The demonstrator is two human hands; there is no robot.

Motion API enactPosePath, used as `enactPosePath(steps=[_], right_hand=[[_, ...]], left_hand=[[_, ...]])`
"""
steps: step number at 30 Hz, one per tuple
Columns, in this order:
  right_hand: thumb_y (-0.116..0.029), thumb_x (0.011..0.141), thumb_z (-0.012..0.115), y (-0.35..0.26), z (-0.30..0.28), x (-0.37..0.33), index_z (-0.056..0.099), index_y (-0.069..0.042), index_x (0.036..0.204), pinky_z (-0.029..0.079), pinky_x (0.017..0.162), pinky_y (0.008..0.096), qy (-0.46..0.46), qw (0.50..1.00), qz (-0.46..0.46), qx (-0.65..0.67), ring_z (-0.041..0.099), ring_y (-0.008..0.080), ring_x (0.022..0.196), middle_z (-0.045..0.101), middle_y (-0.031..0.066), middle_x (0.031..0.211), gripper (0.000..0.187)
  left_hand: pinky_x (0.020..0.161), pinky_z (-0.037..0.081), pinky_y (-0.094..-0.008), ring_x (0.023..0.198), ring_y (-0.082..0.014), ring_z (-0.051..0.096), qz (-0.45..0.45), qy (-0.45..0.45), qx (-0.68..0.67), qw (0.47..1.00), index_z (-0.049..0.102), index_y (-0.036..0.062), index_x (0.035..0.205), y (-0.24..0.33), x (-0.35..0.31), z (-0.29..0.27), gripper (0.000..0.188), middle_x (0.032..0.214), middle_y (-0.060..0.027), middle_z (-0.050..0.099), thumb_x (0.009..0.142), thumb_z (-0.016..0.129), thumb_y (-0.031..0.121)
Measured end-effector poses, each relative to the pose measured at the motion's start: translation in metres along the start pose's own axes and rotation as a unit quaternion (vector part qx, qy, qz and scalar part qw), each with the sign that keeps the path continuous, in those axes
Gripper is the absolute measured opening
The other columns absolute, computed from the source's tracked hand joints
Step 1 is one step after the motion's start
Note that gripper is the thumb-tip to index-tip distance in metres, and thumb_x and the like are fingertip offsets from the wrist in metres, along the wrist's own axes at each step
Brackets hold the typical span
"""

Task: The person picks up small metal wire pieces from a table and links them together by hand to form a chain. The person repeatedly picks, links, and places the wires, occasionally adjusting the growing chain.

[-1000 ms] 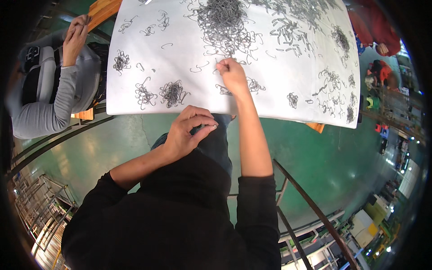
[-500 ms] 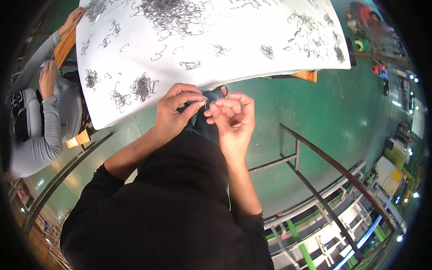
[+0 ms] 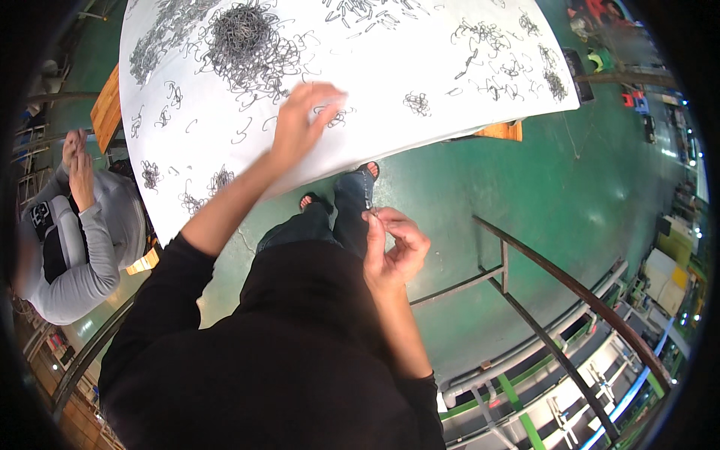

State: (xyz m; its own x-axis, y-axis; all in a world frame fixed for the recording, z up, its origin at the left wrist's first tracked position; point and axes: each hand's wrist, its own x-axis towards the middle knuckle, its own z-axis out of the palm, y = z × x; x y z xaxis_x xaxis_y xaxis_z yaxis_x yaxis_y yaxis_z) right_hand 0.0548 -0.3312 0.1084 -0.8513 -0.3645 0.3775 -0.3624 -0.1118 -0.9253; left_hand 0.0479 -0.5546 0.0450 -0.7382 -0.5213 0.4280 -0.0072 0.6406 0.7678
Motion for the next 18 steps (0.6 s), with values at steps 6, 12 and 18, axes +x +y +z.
enactPosePath(steps=[6, 12, 18], right_hand=[[0.014, 0.085, 0.057, 0.005, -0.020, 0.008, 0.037, -0.005, 0.103, 0.058, 0.072, 0.0334, -0.043, 0.998, 0.018, -0.049, 0.063, 0.0211, 0.082, 0.058, 0.0171, 0.093, 0.033], [0.012, 0.084, 0.061, 0.009, -0.020, 0.005, 0.042, -0.001, 0.098, 0.056, 0.073, 0.0317, -0.030, 0.997, 0.035, -0.056, 0.065, 0.0209, 0.080, 0.061, 0.0172, 0.089, 0.027], [0.014, 0.084, 0.059, 0.009, -0.014, 0.000, 0.040, -0.002, 0.100, 0.055, 0.069, 0.0295, -0.077, 0.993, 0.030, -0.079, 0.064, 0.0202, 0.078, 0.060, 0.0167, 0.089, 0.030]], left_hand=[[0.082, 0.049, -0.0399, 0.096, -0.0274, 0.060, -0.110, -0.012, 0.165, 0.980, 0.072, 0.0105, 0.091, -0.092, 0.109, 0.048, 0.013, 0.098, -0.0089, 0.067, 0.082, 0.069, 0.020], [0.080, 0.050, -0.0412, 0.093, -0.0293, 0.062, -0.128, -0.122, 0.256, 0.950, 0.070, 0.0082, 0.087, -0.109, 0.141, 0.072, 0.010, 0.098, -0.0125, 0.066, 0.084, 0.067, 0.017], [0.076, 0.052, -0.0341, 0.081, -0.0229, 0.065, -0.115, -0.078, 0.112, 0.984, 0.069, 0.0087, 0.097, -0.051, 0.099, 0.041, 0.013, 0.090, -0.0093, 0.068, 0.088, 0.063, 0.016]])
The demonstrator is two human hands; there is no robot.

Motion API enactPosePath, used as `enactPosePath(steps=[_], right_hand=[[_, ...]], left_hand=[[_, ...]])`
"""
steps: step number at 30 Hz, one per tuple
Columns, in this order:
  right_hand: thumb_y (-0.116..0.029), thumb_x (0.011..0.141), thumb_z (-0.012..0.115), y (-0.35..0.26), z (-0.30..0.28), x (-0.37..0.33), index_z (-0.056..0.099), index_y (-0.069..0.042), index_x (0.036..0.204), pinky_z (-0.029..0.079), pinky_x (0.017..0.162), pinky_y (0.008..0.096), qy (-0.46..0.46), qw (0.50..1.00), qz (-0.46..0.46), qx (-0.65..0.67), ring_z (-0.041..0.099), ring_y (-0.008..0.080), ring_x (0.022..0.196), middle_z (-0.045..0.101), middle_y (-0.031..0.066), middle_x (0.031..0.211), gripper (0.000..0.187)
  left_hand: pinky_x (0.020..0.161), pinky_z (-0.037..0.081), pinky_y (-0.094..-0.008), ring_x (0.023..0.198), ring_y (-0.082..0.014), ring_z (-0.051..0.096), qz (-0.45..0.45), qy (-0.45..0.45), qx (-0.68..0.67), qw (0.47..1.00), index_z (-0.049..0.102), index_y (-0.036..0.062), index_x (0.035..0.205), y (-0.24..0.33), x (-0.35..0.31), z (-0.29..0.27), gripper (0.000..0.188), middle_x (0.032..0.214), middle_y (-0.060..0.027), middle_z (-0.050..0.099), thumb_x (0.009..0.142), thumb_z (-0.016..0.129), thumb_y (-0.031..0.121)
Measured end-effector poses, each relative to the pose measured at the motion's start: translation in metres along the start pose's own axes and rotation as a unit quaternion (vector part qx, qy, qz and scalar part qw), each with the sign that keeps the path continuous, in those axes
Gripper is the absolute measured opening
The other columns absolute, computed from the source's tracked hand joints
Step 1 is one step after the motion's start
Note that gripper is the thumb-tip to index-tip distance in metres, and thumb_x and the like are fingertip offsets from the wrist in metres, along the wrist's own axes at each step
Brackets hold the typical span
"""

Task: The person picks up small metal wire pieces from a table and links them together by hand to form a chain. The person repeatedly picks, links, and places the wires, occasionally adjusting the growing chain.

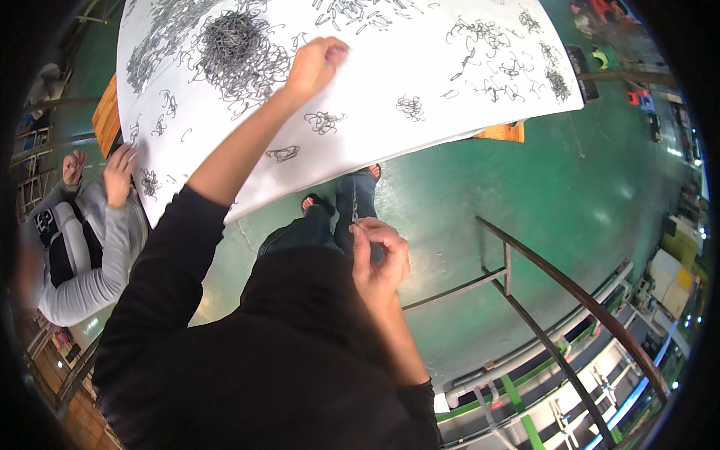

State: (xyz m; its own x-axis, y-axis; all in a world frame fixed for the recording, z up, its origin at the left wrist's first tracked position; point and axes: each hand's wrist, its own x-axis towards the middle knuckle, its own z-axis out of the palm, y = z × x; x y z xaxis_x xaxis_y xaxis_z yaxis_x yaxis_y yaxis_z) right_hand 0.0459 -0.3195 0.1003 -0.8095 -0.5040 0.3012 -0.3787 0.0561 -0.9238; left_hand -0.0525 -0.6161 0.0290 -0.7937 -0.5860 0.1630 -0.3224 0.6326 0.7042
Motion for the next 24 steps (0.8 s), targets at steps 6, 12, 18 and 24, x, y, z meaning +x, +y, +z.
enactPosePath(steps=[6, 12, 18, 24], right_hand=[[0.012, 0.084, 0.062, -0.001, 0.020, -0.001, 0.042, -0.001, 0.100, 0.056, 0.068, 0.0290, -0.013, 1.000, -0.025, 0.005, 0.065, 0.0197, 0.078, 0.060, 0.0167, 0.091, 0.029], [0.010, 0.084, 0.063, -0.014, 0.044, -0.006, 0.043, 0.000, 0.099, 0.058, 0.070, 0.0291, -0.028, 0.998, -0.041, 0.032, 0.065, 0.0192, 0.082, 0.060, 0.0154, 0.092, 0.027], [0.009, 0.083, 0.065, -0.020, 0.062, -0.011, 0.044, -0.001, 0.097, 0.056, 0.069, 0.0277, -0.038, 0.997, -0.062, 0.020, 0.064, 0.0179, 0.081, 0.062, 0.0151, 0.090, 0.026], [0.009, 0.084, 0.064, -0.023, 0.077, -0.012, 0.044, -0.001, 0.098, 0.055, 0.069, 0.0261, -0.063, 0.994, -0.090, 0.027, 0.062, 0.0159, 0.083, 0.061, 0.0152, 0.092, 0.026]], left_hand=[[0.068, 0.048, -0.0222, 0.077, -0.0035, 0.058, -0.111, -0.150, -0.361, 0.914, 0.068, 0.0016, 0.095, 0.084, -0.157, -0.076, 0.015, 0.088, 0.0006, 0.067, 0.087, 0.067, 0.014], [0.065, 0.047, -0.0191, 0.074, -0.0047, 0.059, -0.186, -0.113, -0.436, 0.873, 0.067, -0.0020, 0.093, 0.099, -0.207, -0.114, 0.009, 0.088, -0.0017, 0.068, 0.085, 0.067, 0.001], [0.065, 0.048, -0.0191, 0.073, -0.0052, 0.060, -0.187, -0.064, -0.395, 0.897, 0.068, -0.0014, 0.093, 0.091, -0.226, -0.131, 0.010, 0.089, -0.0028, 0.068, 0.085, 0.068, 0.004], [0.069, 0.050, -0.0212, 0.078, -0.0075, 0.061, -0.163, 0.021, -0.419, 0.893, 0.068, -0.0007, 0.092, 0.084, -0.237, -0.134, 0.006, 0.095, -0.0057, 0.068, 0.086, 0.066, 0.003]])
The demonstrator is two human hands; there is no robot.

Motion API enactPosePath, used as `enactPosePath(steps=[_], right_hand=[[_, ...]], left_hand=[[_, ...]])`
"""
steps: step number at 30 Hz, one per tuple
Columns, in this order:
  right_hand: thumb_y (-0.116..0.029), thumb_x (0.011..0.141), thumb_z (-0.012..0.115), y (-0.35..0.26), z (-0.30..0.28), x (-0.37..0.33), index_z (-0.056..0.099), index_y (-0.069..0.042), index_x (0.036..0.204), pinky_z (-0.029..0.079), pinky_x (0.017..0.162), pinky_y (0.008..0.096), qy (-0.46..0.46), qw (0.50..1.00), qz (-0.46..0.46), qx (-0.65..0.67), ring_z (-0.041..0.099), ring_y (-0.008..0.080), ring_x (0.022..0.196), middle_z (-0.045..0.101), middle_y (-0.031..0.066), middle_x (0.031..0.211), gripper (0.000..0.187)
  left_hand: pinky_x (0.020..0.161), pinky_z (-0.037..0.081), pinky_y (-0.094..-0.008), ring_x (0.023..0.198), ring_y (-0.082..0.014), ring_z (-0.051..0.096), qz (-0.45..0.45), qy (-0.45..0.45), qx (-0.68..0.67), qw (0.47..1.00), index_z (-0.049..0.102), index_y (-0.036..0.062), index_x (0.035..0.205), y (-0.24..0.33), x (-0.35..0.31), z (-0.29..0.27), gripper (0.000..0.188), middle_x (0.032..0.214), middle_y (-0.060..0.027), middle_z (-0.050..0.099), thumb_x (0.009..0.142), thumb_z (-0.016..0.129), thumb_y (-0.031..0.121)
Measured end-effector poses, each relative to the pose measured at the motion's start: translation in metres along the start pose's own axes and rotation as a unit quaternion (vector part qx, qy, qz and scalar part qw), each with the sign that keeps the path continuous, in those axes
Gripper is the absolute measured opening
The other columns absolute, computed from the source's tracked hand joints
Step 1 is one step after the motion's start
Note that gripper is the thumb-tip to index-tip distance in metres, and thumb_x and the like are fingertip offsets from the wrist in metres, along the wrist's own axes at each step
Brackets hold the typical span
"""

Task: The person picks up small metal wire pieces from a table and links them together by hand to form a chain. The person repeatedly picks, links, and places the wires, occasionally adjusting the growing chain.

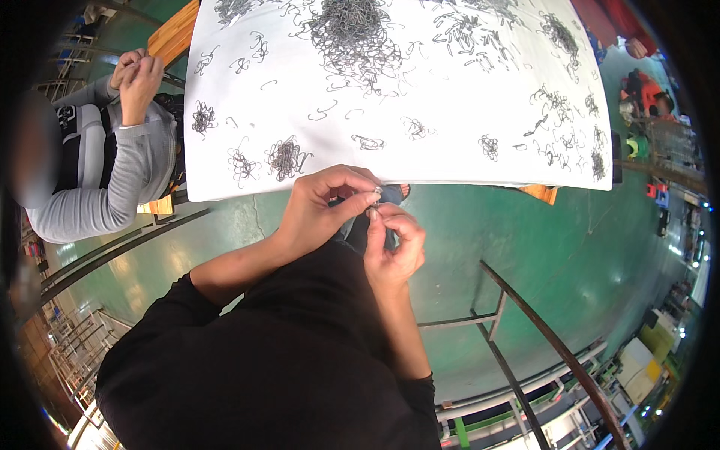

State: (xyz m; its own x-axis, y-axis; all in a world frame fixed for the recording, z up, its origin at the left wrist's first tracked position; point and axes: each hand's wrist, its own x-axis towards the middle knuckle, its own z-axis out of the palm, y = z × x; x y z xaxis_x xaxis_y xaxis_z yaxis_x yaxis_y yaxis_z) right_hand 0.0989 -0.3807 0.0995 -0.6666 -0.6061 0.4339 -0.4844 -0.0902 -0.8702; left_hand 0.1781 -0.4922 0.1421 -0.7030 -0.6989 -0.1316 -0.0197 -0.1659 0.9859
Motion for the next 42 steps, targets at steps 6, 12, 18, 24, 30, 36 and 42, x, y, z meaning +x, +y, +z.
enactPosePath(steps=[6, 12, 18, 24, 30, 36, 42], right_hand=[[0.011, 0.080, 0.066, -0.001, 0.014, 0.003, 0.049, -0.002, 0.092, 0.054, 0.067, 0.0286, 0.012, 1.000, -0.006, -0.003, 0.065, 0.0193, 0.075, 0.066, 0.0141, 0.085, 0.025], [0.009, 0.081, 0.065, -0.004, 0.019, 0.007, 0.048, -0.002, 0.093, 0.053, 0.068, 0.0280, -0.033, 0.999, -0.008, -0.018, 0.064, 0.0181, 0.076, 0.065, 0.0140, 0.087, 0.024], [0.009, 0.080, 0.066, -0.002, 0.022, 0.008, 0.050, -0.003, 0.093, 0.053, 0.065, 0.0298, -0.051, 0.998, -0.001, -0.040, 0.066, 0.0221, 0.073, 0.066, 0.0133, 0.084, 0.023], [0.006, 0.082, 0.065, 0.008, 0.018, 0.018, 0.051, -0.002, 0.096, 0.052, 0.061, 0.0305, -0.077, 0.995, -0.053, -0.028, 0.065, 0.0226, 0.073, 0.065, 0.0126, 0.087, 0.022], [-0.008, 0.089, 0.060, 0.074, 0.031, 0.092, 0.059, -0.001, 0.088, 0.049, 0.063, 0.0332, -0.131, 0.980, 0.050, -0.143, 0.061, 0.0254, 0.069, 0.062, 0.0113, 0.083, 0.007], [-0.012, 0.083, 0.065, 0.151, 0.088, 0.181, 0.067, -0.007, 0.089, 0.051, 0.070, 0.0389, -0.229, 0.917, 0.027, -0.326, 0.064, 0.0283, 0.080, 0.065, 0.0094, 0.089, 0.007], [-0.015, 0.081, 0.068, 0.173, 0.104, 0.201, 0.068, -0.009, 0.089, 0.050, 0.068, 0.0372, -0.330, 0.852, 0.086, -0.397, 0.064, 0.0256, 0.080, 0.065, 0.0074, 0.084, 0.010]], left_hand=[[0.071, 0.051, -0.0220, 0.081, -0.0074, 0.061, -0.029, 0.009, -0.022, 0.999, 0.068, -0.0009, 0.093, -0.006, -0.001, -0.015, 0.007, 0.097, -0.0060, 0.067, 0.086, 0.066, 0.002], [0.059, 0.047, -0.0210, 0.066, -0.0046, 0.057, -0.052, -0.003, -0.045, 0.998, 0.069, -0.0013, 0.090, -0.007, 0.007, -0.027, 0.009, 0.089, -0.0037, 0.069, 0.085, 0.066, 0.006], [0.072, 0.049, -0.0248, 0.080, -0.0098, 0.060, 0.014, -0.048, 0.049, 0.998, 0.070, 0.0037, 0.093, -0.004, 0.005, -0.041, 0.009, 0.096, -0.0044, 0.067, 0.084, 0.068, 0.004], [0.074, 0.050, -0.0297, 0.093, -0.0189, 0.060, 0.168, 0.022, 0.131, 0.977, 0.072, 0.0066, 0.091, -0.014, -0.002, -0.037, 0.013, 0.097, -0.0053, 0.064, 0.078, 0.072, 0.004], [0.071, 0.050, -0.0291, 0.090, -0.0187, 0.059, 0.158, 0.027, 0.133, 0.978, 0.072, 0.0070, 0.090, -0.016, -0.006, -0.037, 0.014, 0.096, -0.0044, 0.064, 0.077, 0.073, 0.004], [0.069, 0.050, -0.0292, 0.087, -0.0180, 0.058, 0.153, 0.030, 0.125, 0.980, 0.071, 0.0066, 0.091, -0.012, -0.012, -0.033, 0.016, 0.094, -0.0037, 0.063, 0.076, 0.074, 0.002], [0.067, 0.050, -0.0289, 0.085, -0.0173, 0.058, 0.138, 0.039, 0.119, 0.982, 0.071, 0.0074, 0.090, -0.011, -0.015, -0.030, 0.016, 0.092, -0.0037, 0.062, 0.075, 0.075, 0.003]])
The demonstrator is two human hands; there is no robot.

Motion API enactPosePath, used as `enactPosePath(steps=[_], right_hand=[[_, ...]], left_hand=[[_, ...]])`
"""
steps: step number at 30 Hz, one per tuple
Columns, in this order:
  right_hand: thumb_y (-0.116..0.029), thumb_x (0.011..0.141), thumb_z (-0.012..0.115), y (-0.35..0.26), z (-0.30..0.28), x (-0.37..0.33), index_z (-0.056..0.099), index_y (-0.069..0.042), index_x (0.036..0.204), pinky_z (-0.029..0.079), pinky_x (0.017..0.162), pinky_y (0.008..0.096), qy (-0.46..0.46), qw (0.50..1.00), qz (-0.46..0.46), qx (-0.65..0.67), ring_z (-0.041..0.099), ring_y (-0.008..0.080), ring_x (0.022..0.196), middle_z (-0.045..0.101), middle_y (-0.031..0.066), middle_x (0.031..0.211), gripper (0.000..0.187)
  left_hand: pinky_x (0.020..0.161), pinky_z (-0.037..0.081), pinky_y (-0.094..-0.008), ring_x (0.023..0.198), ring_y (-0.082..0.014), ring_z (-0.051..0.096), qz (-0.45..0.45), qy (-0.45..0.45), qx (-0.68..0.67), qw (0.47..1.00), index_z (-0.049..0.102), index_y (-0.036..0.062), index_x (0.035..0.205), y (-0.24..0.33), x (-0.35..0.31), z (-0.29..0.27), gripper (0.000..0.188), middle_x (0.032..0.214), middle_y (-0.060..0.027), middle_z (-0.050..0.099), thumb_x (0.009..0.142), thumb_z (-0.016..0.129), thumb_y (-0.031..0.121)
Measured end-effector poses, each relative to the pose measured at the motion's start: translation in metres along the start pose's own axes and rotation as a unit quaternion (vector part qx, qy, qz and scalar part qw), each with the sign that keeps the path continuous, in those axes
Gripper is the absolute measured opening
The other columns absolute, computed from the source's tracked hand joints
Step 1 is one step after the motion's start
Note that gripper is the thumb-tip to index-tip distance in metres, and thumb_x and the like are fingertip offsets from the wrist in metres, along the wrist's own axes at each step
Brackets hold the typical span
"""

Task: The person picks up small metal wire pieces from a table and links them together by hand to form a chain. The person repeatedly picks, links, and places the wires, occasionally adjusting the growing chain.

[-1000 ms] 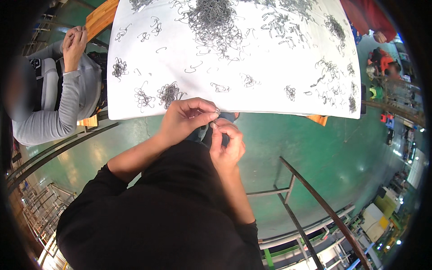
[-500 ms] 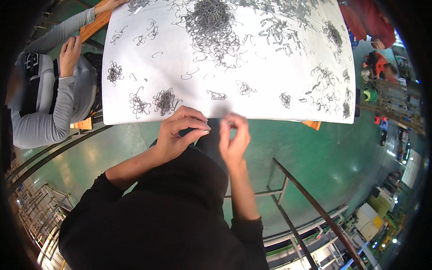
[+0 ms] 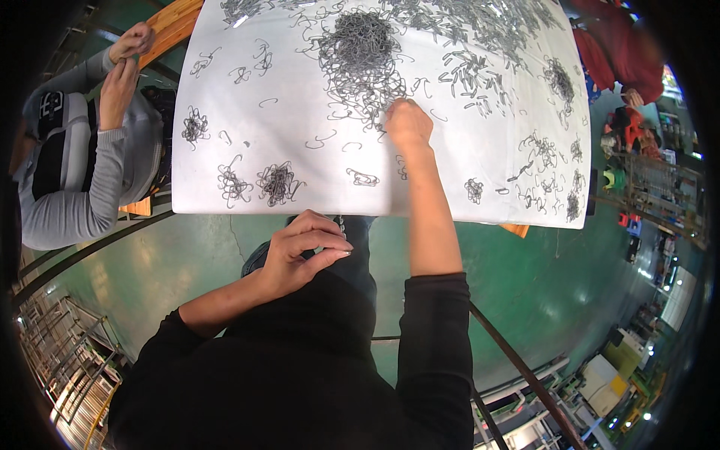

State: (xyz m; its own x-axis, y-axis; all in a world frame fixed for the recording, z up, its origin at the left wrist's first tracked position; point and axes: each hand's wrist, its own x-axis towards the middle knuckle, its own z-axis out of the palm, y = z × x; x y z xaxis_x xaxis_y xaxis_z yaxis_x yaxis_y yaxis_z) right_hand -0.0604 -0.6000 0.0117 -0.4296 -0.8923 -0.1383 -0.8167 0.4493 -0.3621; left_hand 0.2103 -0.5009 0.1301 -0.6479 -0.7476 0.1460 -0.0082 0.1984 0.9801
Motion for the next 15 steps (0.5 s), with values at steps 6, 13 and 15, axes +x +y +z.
enactPosePath(steps=[6, 13, 15], right_hand=[[-0.011, 0.088, 0.063, 0.028, -0.017, -0.017, 0.062, -0.004, 0.092, 0.043, 0.057, 0.0246, -0.202, 0.783, 0.196, 0.554, 0.054, 0.0122, 0.068, 0.061, 0.0020, 0.080, 0.008], [-0.002, 0.086, 0.063, 0.011, -0.041, -0.083, 0.052, 0.000, 0.106, 0.044, 0.059, 0.0215, -0.066, 0.684, 0.168, 0.707, 0.057, 0.0131, 0.072, 0.062, 0.0077, 0.087, 0.022], [-0.001, 0.084, 0.065, -0.002, -0.059, -0.119, 0.046, -0.002, 0.114, 0.046, 0.058, 0.0232, -0.023, 0.722, 0.158, 0.673, 0.060, 0.0144, 0.072, 0.063, 0.0088, 0.088, 0.035]], left_hand=[[0.067, 0.050, -0.0291, 0.081, -0.0183, 0.059, -0.003, -0.005, 0.018, 1.000, 0.072, 0.0076, 0.090, -0.004, 0.000, 0.003, 0.015, 0.085, -0.0045, 0.064, 0.076, 0.075, 0.005], [0.074, 0.048, -0.0294, 0.083, -0.0188, 0.060, 0.022, -0.056, 0.020, 0.998, 0.071, 0.0040, 0.091, -0.006, 0.004, 0.008, 0.010, 0.087, -0.0059, 0.067, 0.080, 0.070, 0.002], [0.074, 0.050, -0.0312, 0.085, -0.0198, 0.061, 0.013, -0.061, 0.032, 0.998, 0.070, 0.0057, 0.090, -0.006, 0.006, 0.013, 0.011, 0.087, -0.0061, 0.067, 0.079, 0.072, 0.005]])
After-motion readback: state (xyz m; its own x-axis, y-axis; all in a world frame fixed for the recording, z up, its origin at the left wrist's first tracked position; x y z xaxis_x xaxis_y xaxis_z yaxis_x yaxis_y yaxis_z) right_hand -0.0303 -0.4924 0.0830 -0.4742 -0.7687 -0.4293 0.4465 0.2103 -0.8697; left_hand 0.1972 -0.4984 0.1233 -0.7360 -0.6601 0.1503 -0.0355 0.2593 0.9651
